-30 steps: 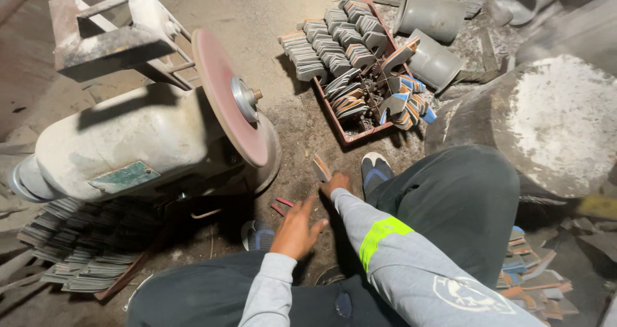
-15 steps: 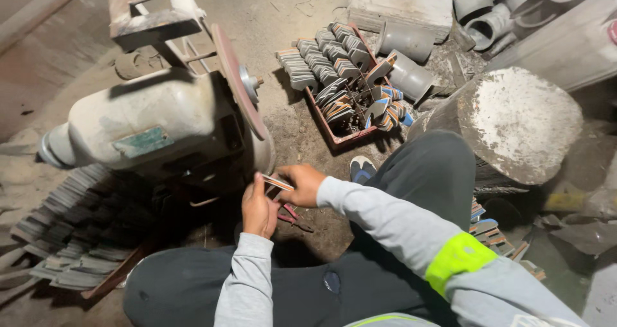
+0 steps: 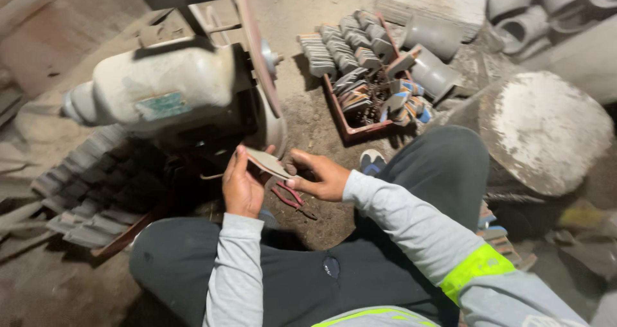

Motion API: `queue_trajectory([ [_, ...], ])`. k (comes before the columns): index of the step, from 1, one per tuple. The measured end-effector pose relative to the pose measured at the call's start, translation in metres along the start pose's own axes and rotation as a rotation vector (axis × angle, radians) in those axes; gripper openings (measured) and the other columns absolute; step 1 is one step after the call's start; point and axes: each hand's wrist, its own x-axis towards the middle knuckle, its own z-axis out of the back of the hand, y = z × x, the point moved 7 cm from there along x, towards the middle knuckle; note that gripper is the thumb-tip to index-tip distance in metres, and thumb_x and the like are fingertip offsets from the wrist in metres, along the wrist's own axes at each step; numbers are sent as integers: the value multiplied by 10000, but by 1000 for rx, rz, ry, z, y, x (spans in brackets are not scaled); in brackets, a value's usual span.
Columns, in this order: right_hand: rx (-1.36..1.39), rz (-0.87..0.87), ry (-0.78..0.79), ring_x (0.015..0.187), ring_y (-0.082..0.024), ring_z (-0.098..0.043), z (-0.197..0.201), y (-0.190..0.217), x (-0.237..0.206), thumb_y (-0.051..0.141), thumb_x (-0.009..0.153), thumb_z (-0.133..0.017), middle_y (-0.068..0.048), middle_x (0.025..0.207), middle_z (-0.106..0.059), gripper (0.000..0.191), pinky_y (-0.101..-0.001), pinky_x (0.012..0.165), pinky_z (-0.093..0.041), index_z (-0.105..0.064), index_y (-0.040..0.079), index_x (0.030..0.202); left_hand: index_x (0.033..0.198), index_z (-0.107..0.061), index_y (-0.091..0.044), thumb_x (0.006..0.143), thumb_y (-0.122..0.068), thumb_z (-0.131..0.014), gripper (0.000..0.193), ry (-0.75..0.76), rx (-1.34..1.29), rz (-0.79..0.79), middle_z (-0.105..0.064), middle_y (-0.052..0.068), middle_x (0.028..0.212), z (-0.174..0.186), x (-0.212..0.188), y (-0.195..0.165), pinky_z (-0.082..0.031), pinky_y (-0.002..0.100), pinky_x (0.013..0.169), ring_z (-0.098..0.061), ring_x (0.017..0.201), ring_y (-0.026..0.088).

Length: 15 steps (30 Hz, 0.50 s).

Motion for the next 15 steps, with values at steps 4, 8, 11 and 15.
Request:
queue_trajectory([
  [4,-126,13,22,911,-169,-546,1,7,4,308,982,-696,-138,987,-593,481,-351,840,-501,-494,-6,1285,1193,-546,-53,1073,-285,-590,264,66,-39,-57,-623,132,1126,-12,-2,-7,-605,625,864,-659,1130,422],
  [8,-62,29,151,984,-195,-613,-10,22,6,296,985,-685,-147,1050,-653,527,-365,884,-498,-492,17,1388,1211,-570,-101,1028,-326,-544,291,46,-9,47,-657,148,1106,-21,-9,-7,-627,552,824,-707,1128,363],
  [11,-141,-58,124,917,-235,-645,-8,28,9,311,960,-671,-141,984,-661,528,-374,858,-515,-509,40,1383,1221,-589,-87,1039,-316,-539,297,-12,81,-18,-657,139,1062,-23,-12,-14,-636,539,788,-719,1055,334],
  [15,-703,353,-261,894,-400,-585,0,70,7,341,815,-778,-239,1034,-592,531,-454,794,-472,-531,5,1143,1199,-609,-52,1061,-283,-538,279,-121,288,-249,-663,124,988,-26,-14,-14,-636,469,704,-729,938,286],
])
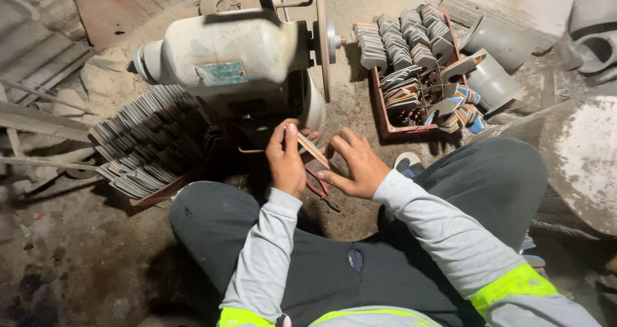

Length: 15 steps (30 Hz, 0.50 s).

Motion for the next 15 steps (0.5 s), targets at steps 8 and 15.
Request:
queue_trajectory([
  [8,128,-180,29,777,-367,-613,4,-17,7,28,834,-749,-153,861,-579,286,-440,680,-488,-506,17,984,1216,-607,-25,1129,-246,-538,247,13,225,-266,-664,83,986,-25,-29,-10,-523,276,768,-667,892,159],
  [15,265,-177,77,719,-304,-637,62,-8,9,32,764,-776,-113,833,-605,464,-394,672,-516,-554,-22,1168,1221,-591,-59,949,-44,-707,296,456,124,-141,-680,34,1100,-54,-57,-61,-551,274,895,-652,1002,116],
])
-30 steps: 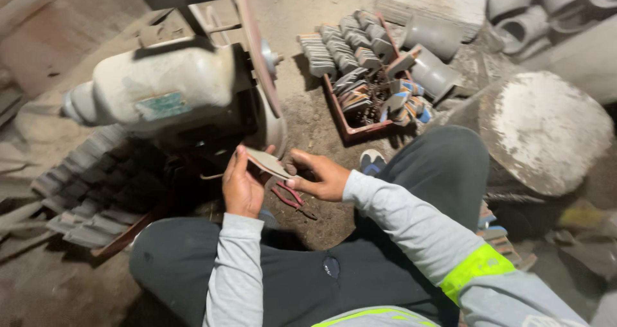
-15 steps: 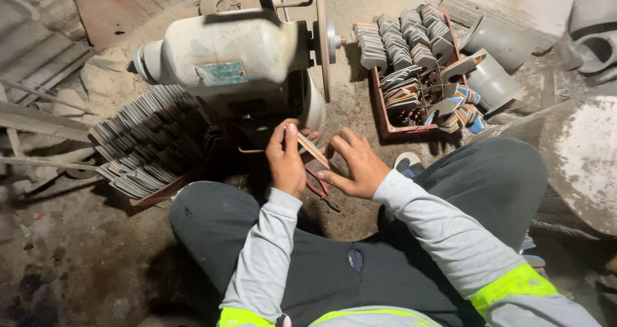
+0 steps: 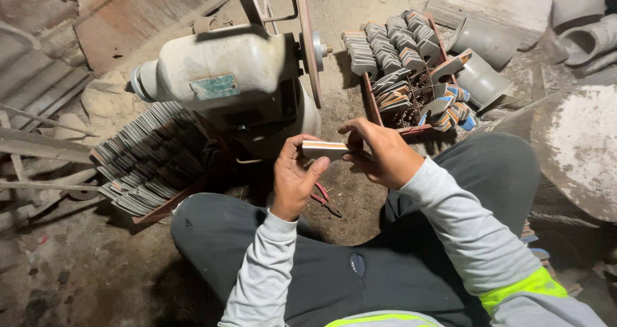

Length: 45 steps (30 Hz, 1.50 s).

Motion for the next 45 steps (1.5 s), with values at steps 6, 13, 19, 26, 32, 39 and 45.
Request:
queue_trajectory([
  [6,-409,333,-121,1066,-380,-543,12,43,-7,-37,727,-757,-161,1028,-557,404,-467,930,-478,-644,12,1112,1018,-647,-30,759,145,-716,320,22,845,-533,-707,99,1079,-19,-11,-58,-558,340,912,-684,1031,279],
  [13,-230,221,-178,1037,-334,-593,30,19,0,-10,703,-768,-135,1052,-628,389,-440,903,-504,-692,55,1078,1021,-638,-16,776,157,-721,312,-41,795,-593,-707,102,1081,-14,-14,-57,-556,367,949,-684,1066,289],
  [19,14,61,-176,913,-245,-674,50,-3,-3,-2,745,-758,-65,947,-683,299,-370,795,-549,-749,74,1034,993,-619,-16,848,118,-698,213,-78,653,-315,-737,73,1081,5,0,-44,-576,331,892,-732,991,255],
  [26,-352,351,-67,934,-349,-561,14,31,-6,34,624,-821,-99,822,-545,309,-448,816,-501,-719,70,913,1138,-668,13,623,108,-613,527,47,1137,-654,-670,190,1135,-40,-10,-56,-478,475,962,-602,1101,385],
  [32,56,152,-63,906,-260,-669,13,24,-3,30,755,-823,-94,923,-658,240,-347,807,-540,-724,34,973,1147,-715,-50,719,154,-624,483,119,795,-520,-737,108,1118,-30,-8,-46,-568,359,926,-695,1048,289],
  [39,280,186,-49,919,-211,-720,10,37,-6,-3,776,-809,-98,965,-695,279,-312,829,-572,-755,9,1050,1124,-719,-69,850,87,-705,316,140,609,-494,-755,79,1140,-17,-7,-27,-596,335,959,-728,1110,249],
  [45,291,197,-28,846,-194,-685,10,45,-9,-38,757,-820,-85,915,-657,326,-310,746,-543,-758,12,1074,1162,-709,-69,914,-12,-747,257,205,434,-456,-744,96,1151,-21,-8,-10,-579,346,977,-723,1103,247],
])
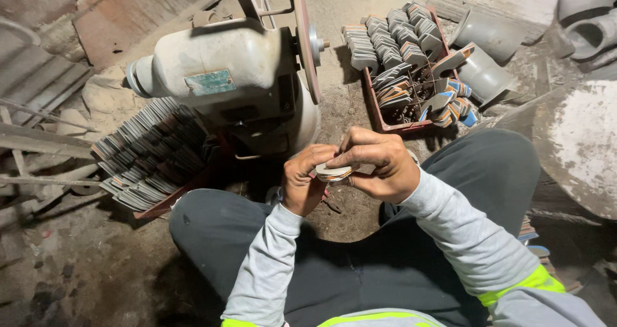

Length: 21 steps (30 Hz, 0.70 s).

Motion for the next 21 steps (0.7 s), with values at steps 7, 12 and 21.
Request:
queue_trajectory([
  [7,-184,104,43,860,-249,-613,-6,13,1,81,770,-875,-92,894,-605,357,-358,760,-510,-786,70,1115,1180,-716,-83,885,-88,-803,308,-12,23,3,-752,91,1165,-5,0,0,-586,348,995,-727,1121,248],
  [12,-189,213,40,1025,-301,-629,-10,24,4,120,811,-855,-115,1046,-647,371,-394,907,-542,-743,69,1161,1195,-718,-75,869,-109,-812,342,-27,16,12,-745,102,1194,-1,1,1,-578,354,1004,-714,1143,249],
  [21,-142,223,7,996,-320,-678,-14,33,-2,64,826,-837,-134,946,-652,314,-403,855,-570,-713,-17,1102,1085,-730,-49,881,-65,-778,210,23,-159,129,-734,82,1081,-17,-12,11,-583,316,909,-702,1033,200],
])
